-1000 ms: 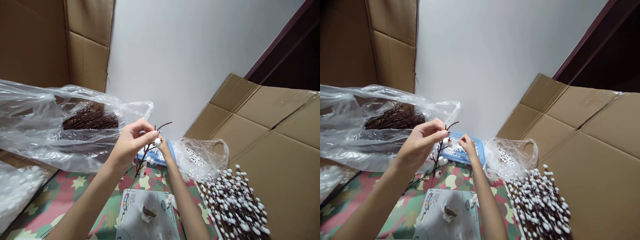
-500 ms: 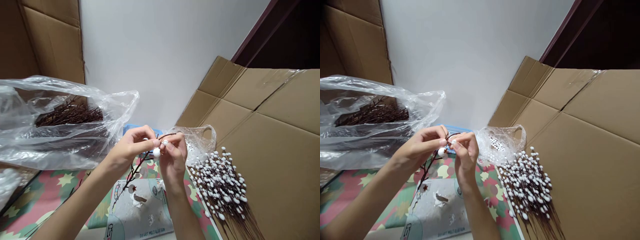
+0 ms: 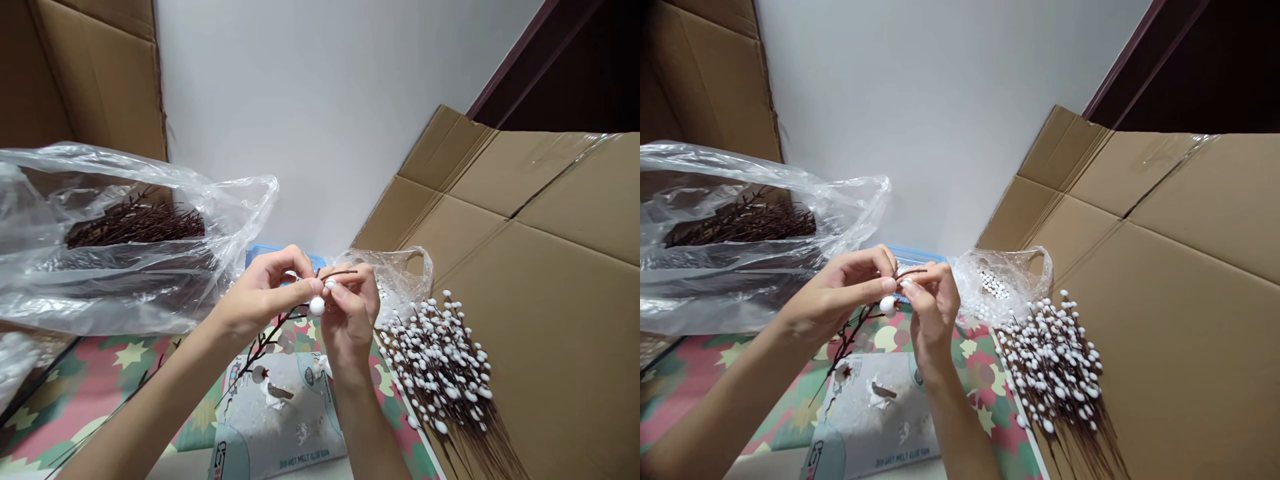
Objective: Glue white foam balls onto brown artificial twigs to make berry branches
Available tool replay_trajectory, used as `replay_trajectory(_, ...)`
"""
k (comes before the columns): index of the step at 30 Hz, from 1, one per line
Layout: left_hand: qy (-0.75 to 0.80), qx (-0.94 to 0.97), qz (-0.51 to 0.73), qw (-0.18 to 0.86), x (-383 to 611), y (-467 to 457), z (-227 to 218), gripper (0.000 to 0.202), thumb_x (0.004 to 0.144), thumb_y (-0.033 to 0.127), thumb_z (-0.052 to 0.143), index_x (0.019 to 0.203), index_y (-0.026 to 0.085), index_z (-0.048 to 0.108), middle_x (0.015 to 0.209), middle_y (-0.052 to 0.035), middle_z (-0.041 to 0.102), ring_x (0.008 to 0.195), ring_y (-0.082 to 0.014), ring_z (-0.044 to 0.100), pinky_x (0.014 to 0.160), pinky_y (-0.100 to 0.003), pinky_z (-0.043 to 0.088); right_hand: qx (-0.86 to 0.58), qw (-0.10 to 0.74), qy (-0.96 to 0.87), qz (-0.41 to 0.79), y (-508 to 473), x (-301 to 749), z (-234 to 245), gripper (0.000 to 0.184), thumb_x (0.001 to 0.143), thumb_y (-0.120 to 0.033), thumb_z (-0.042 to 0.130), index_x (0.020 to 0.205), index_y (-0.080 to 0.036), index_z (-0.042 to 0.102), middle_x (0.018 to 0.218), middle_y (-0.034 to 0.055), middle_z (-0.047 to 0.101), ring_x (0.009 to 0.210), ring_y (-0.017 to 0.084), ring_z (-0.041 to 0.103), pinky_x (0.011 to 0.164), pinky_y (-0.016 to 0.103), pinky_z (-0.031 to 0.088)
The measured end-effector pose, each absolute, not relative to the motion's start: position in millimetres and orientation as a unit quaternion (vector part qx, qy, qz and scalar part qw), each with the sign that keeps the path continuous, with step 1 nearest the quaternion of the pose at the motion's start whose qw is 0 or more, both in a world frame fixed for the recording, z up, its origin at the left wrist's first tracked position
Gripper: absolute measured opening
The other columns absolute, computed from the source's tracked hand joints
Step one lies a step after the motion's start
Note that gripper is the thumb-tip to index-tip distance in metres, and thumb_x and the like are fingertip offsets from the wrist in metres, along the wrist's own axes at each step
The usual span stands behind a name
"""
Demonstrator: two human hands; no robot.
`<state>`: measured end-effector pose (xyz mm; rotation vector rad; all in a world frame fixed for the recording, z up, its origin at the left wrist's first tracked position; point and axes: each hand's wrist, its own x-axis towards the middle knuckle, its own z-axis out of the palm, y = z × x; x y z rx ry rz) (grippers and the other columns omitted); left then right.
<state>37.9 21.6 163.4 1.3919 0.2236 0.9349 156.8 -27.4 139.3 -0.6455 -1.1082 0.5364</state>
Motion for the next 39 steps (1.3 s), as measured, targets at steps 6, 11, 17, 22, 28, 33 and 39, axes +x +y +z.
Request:
replay_trajectory(6, 0.121, 0.624, 0.425, 0.644, 36.8, 18.9, 164.2, 0.028, 0.072, 0.035, 0.076, 0.064, 0.018, 0.055, 0.062, 0.0012, 0.057, 0.06, -0.0125, 0.051, 0.056, -0.026, 0.039, -0.329, 0.765, -0.511, 0.213, -26.8, 156.4, 138.6, 0.008, 0.074, -0.016, 0.054, 0.069, -0.023, 0.054, 0.066, -0.0044, 0.053, 0.064, 0.012, 0.053, 0.061, 0.027, 0.046)
replay_trajectory(11, 0.121, 0.634, 0.435, 0.628, 37.5, 15.8, 163.9, 0.026, 0.075, 0.033, 0.074, 0.065, 0.018, 0.054, 0.063, 0.0016, 0.055, 0.06, -0.0119, 0.048, 0.057, -0.026, 0.038, -0.331, 0.765, -0.513, 0.206, -27.4, 156.1, 139.5, 0.009, 0.073, -0.017, 0.055, 0.068, -0.023, 0.052, 0.065, -0.0048, 0.05, 0.062, 0.012, 0.05, 0.061, 0.028, 0.045)
replay_trajectory(17, 0.113, 0.652, 0.444, 0.605, 36.9, 15.5, 162.7, 0.02, 0.079, 0.025, 0.066, 0.066, 0.018, 0.054, 0.065, 0.002, 0.052, 0.061, -0.0115, 0.046, 0.058, -0.026, 0.036, -0.311, 0.767, -0.513, 0.226, -29.5, 155.3, 138.6, 0.011, 0.075, -0.015, 0.056, 0.068, -0.023, 0.053, 0.066, -0.0048, 0.052, 0.064, 0.012, 0.052, 0.061, 0.027, 0.044)
replay_trajectory(22, 0.125, 0.685, 0.434, 0.571, 34.7, 17.3, 165.1, 0.019, 0.082, 0.029, 0.064, 0.069, 0.018, 0.056, 0.067, 0.0012, 0.052, 0.063, -0.0125, 0.047, 0.058, -0.027, 0.036, -0.317, 0.758, -0.535, 0.198, -30.6, 160.2, 141.1, 0.012, 0.076, -0.013, 0.056, 0.074, -0.024, 0.059, 0.072, -0.0043, 0.06, 0.069, 0.012, 0.057, 0.064, 0.027, 0.045)
replay_trajectory(28, 0.17, 0.702, 0.467, 0.509, 29.2, 23.7, 165.8, 0.021, 0.086, 0.037, 0.058, 0.077, 0.019, 0.065, 0.077, -0.0015, 0.058, 0.077, -0.0163, 0.053, 0.071, -0.028, 0.04, -0.341, 0.749, -0.546, 0.157, -30.2, 169.2, 145.3, 0.009, 0.077, -0.015, 0.058, 0.076, -0.023, 0.062, 0.073, -0.0041, 0.062, 0.07, 0.012, 0.057, 0.067, 0.027, 0.046)
replay_trajectory(33, 0.174, 0.602, 0.544, 0.558, 21.8, 30.3, 167.0, 0.033, 0.085, 0.046, 0.05, 0.079, 0.019, 0.067, 0.091, -0.0052, 0.066, 0.095, -0.0216, 0.057, 0.087, -0.032, 0.041, -0.365, 0.723, -0.576, 0.113, -31.9, 173.4, 162.5, 0.005, 0.076, -0.019, 0.059, 0.074, -0.022, 0.06, 0.069, -0.0046, 0.058, 0.063, 0.011, 0.054, 0.06, 0.026, 0.043)
replay_trajectory(39, 0.277, 0.545, 0.524, 0.593, 14.2, 16.5, 127.5, 0.038, 0.083, 0.051, 0.048, 0.08, 0.018, 0.067, 0.099, -0.0063, 0.067, 0.099, -0.0231, 0.056, 0.088, -0.033, 0.039, -0.302, 0.724, -0.611, 0.109, -34.1, 164.3, 198.1, 0.007, 0.076, -0.018, 0.057, 0.073, -0.024, 0.055, 0.068, -0.0057, 0.053, 0.058, 0.009, 0.051, 0.055, 0.025, 0.044)
